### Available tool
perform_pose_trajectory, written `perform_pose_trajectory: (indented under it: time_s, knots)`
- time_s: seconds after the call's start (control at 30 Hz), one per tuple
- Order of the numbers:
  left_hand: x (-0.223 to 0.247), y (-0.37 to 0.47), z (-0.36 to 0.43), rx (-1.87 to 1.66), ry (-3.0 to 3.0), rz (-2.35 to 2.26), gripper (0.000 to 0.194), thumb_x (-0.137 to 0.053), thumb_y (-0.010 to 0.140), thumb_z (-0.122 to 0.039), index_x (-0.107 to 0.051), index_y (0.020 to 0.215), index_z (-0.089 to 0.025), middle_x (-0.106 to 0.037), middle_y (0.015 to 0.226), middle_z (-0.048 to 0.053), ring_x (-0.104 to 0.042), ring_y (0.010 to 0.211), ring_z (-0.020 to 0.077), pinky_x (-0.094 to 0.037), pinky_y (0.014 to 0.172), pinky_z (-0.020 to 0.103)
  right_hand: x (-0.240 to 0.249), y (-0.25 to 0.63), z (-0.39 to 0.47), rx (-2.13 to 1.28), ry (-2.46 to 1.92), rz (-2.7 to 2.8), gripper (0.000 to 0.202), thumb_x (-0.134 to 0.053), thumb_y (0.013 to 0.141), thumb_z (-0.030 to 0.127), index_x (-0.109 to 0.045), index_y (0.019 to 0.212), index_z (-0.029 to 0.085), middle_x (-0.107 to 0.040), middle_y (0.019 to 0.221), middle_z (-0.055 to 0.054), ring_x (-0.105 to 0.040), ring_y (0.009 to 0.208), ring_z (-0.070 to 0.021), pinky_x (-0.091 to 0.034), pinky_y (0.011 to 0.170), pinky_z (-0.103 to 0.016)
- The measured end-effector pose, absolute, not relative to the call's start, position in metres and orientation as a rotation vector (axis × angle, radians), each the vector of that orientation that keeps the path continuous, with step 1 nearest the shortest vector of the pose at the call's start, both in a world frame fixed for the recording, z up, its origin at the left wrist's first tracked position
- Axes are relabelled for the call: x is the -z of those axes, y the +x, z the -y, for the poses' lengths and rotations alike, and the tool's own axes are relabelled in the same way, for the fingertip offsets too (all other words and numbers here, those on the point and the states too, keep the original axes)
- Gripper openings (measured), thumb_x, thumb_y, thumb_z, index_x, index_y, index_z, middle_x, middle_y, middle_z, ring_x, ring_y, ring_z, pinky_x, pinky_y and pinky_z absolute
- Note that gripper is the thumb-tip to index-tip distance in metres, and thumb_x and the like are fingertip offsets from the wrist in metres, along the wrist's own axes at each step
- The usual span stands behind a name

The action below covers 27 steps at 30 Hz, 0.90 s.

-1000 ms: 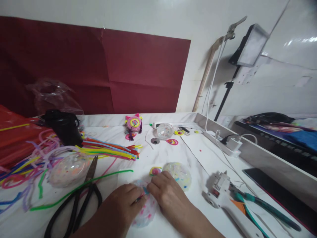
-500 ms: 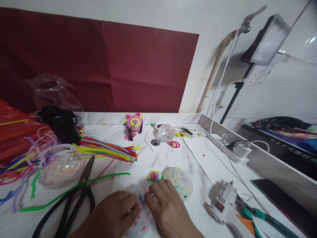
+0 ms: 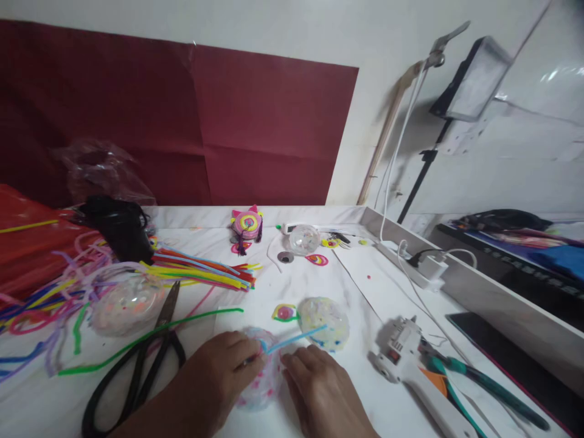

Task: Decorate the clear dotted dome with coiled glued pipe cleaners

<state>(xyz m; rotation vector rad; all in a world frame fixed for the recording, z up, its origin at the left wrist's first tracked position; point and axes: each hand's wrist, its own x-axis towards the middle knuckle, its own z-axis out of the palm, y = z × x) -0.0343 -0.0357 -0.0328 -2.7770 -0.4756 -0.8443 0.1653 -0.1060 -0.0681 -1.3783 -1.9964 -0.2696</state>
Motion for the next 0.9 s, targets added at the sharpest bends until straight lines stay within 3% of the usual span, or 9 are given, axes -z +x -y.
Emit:
perform_pose_trajectory:
  time_s: [0.17, 0.3, 0.53, 0.6, 0.73, 0.8, 0.9]
  knots:
    - [0.024, -0.035, 0.039, 0.905, -2.826, 0.429, 0.03, -0.041, 0.097, -0.007, -0.068, 0.097, -0.02, -0.071, 0.09, 0.003, -0.061, 0.08, 0.0154, -0.052, 0.075, 0.027, 0.063, 0.158, 0.112, 0.036, -1.505, 2.01, 0.023, -0.057, 0.081, -0.001, -0.067, 0.087, 0.02, -0.072, 0.085, -0.004, -0.067, 0.076, -0.0214, -0.05, 0.067, -0.03]
    - [0.024, -0.034, 0.038, 0.914, -2.868, 0.431, 0.028, -0.042, 0.097, -0.007, -0.067, 0.096, -0.02, -0.07, 0.089, 0.002, -0.06, 0.079, 0.0162, -0.051, 0.073, 0.028, 0.041, 0.164, 0.122, -0.07, -1.566, 2.056, 0.019, -0.057, 0.086, 0.005, -0.069, 0.087, 0.02, -0.072, 0.083, -0.005, -0.069, 0.075, -0.0219, -0.05, 0.064, -0.029]
    - [0.029, -0.035, 0.041, 0.805, -2.835, 0.477, 0.018, -0.051, 0.093, -0.009, -0.065, 0.094, -0.02, -0.068, 0.091, 0.002, -0.058, 0.08, 0.0173, -0.05, 0.076, 0.03, -0.083, 0.176, 0.062, -0.116, -1.652, 2.093, 0.02, -0.054, 0.098, 0.026, -0.074, 0.094, 0.022, -0.077, 0.09, -0.006, -0.072, 0.078, -0.0193, -0.049, 0.072, -0.029]
    - [0.03, -0.036, 0.042, 0.797, -2.826, 0.483, 0.017, -0.051, 0.093, -0.01, -0.065, 0.094, -0.02, -0.067, 0.09, 0.002, -0.057, 0.08, 0.0171, -0.051, 0.077, 0.03, -0.106, 0.166, 0.007, -0.103, -1.791, 2.096, 0.018, -0.06, 0.097, 0.029, -0.073, 0.108, 0.023, -0.077, 0.1, -0.005, -0.072, 0.094, -0.0214, -0.05, 0.082, -0.031]
    - [0.036, -0.035, 0.042, 0.824, -2.795, 0.485, 0.015, -0.051, 0.096, -0.015, -0.065, 0.093, -0.02, -0.066, 0.088, 0.003, -0.057, 0.08, 0.017, -0.05, 0.076, 0.029, -0.102, 0.139, -0.102, -0.075, -1.916, 2.052, 0.029, -0.067, 0.095, 0.032, -0.068, 0.12, 0.017, -0.071, 0.12, -0.011, -0.066, 0.111, -0.0252, -0.053, 0.093, -0.04]
    - [0.042, -0.034, 0.04, 0.847, -2.767, 0.475, 0.016, -0.051, 0.098, -0.017, -0.065, 0.091, -0.02, -0.065, 0.085, 0.003, -0.057, 0.079, 0.0164, -0.049, 0.075, 0.028, -0.087, 0.127, -0.141, -0.042, -1.977, 1.996, 0.034, -0.064, 0.097, 0.036, -0.062, 0.126, 0.017, -0.064, 0.129, -0.01, -0.065, 0.111, -0.0246, -0.055, 0.094, -0.046]
    - [0.05, -0.031, 0.036, 0.908, -2.719, 0.455, 0.017, -0.052, 0.099, -0.018, -0.063, 0.087, -0.019, -0.065, 0.08, 0.001, -0.058, 0.076, 0.0149, -0.047, 0.072, 0.027, -0.064, 0.112, -0.179, 0.017, -2.02, 1.903, 0.038, -0.063, 0.098, 0.037, -0.059, 0.131, 0.018, -0.061, 0.132, -0.011, -0.064, 0.112, -0.0254, -0.056, 0.093, -0.048]
